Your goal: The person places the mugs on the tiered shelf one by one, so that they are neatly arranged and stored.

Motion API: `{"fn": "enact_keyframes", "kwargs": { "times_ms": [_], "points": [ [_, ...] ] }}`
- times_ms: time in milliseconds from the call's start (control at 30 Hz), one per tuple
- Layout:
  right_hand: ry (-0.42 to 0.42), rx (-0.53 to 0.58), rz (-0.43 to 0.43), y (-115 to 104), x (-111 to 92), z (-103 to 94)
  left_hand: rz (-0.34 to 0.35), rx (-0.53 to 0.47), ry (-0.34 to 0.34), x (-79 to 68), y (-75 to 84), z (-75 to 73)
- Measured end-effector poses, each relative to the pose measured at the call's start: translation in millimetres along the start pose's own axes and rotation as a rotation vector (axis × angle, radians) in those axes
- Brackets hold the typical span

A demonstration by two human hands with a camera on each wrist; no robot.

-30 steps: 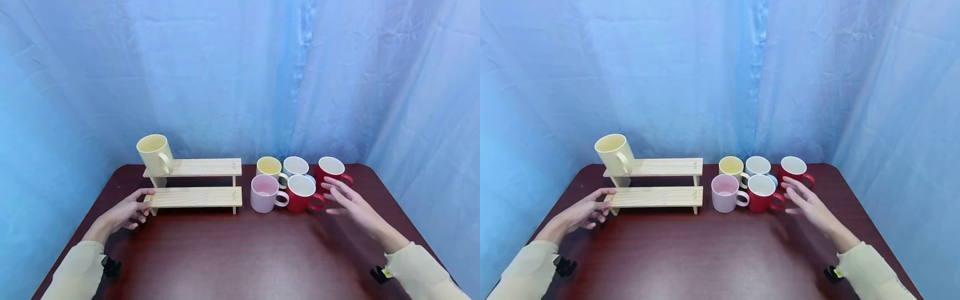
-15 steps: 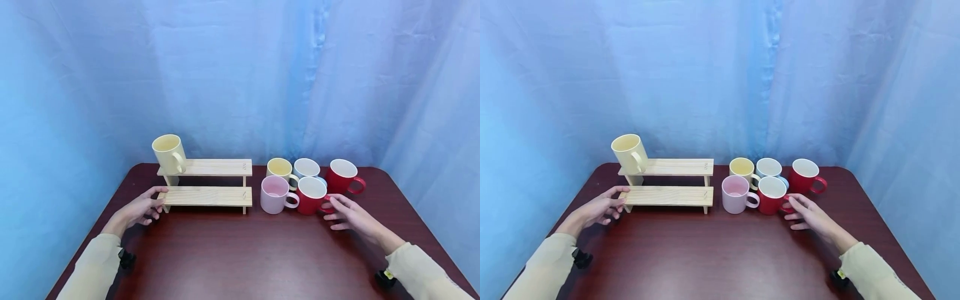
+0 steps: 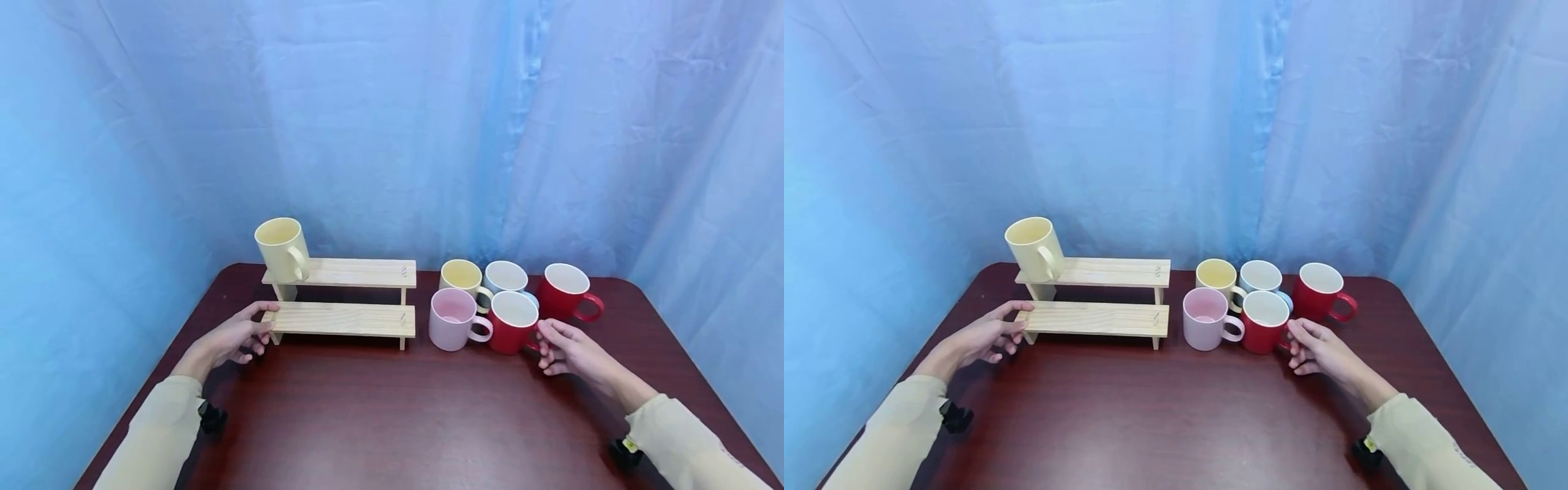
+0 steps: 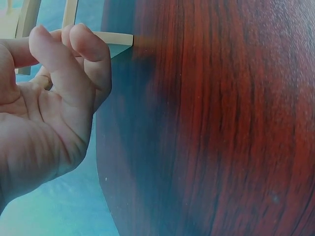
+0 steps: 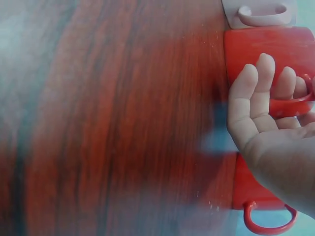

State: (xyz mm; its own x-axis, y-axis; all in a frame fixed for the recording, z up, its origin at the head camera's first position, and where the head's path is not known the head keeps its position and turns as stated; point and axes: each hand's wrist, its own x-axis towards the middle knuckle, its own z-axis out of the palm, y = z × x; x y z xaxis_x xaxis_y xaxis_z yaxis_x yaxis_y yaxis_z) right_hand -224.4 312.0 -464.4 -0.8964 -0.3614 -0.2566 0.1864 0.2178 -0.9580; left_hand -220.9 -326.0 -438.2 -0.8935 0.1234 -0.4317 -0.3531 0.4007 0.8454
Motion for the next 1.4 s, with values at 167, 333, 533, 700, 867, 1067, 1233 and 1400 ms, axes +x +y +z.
{"fn": "enact_keyframes", "kwargs": {
  "times_ms": [167, 333, 533, 700, 867, 1067, 1233, 1400],
  "points": [
    [-0.02, -0.001, -0.009, 2.7, 0.4, 3.2, 0.001, 0.01, -0.004, -0.8, -0.3, -1.1],
    [-0.034, -0.012, -0.019, 0.0, 1.1, 2.4, -0.002, 0.012, -0.003, -0.5, -1.0, -2.1],
    [-0.008, -0.06, 0.012, -8.6, -4.3, -6.7, 0.002, -0.001, -0.016, 5.0, 1.8, 2.1],
    [0.009, -0.102, 0.038, -7.4, -4.6, -10.0, -0.002, 0.002, -0.015, 5.6, 2.1, 4.2],
    [-0.02, -0.052, -0.007, -4.0, -2.4, -5.1, 0.002, 0.014, -0.005, 0.5, -0.6, 2.7],
    [0.005, -0.005, -0.06, -2.9, -5.8, 3.8, 0.001, 0.022, -0.008, -3.3, -0.3, 1.7],
    [0.043, -0.034, -0.07, -4.9, -12.2, 4.0, -0.01, 0.024, -0.004, -3.3, -0.8, 1.1],
    [0.042, -0.039, -0.121, -16.5, -24.2, 0.4, -0.009, 0.025, -0.007, -1.4, -0.5, 0.7]
  ]
}}
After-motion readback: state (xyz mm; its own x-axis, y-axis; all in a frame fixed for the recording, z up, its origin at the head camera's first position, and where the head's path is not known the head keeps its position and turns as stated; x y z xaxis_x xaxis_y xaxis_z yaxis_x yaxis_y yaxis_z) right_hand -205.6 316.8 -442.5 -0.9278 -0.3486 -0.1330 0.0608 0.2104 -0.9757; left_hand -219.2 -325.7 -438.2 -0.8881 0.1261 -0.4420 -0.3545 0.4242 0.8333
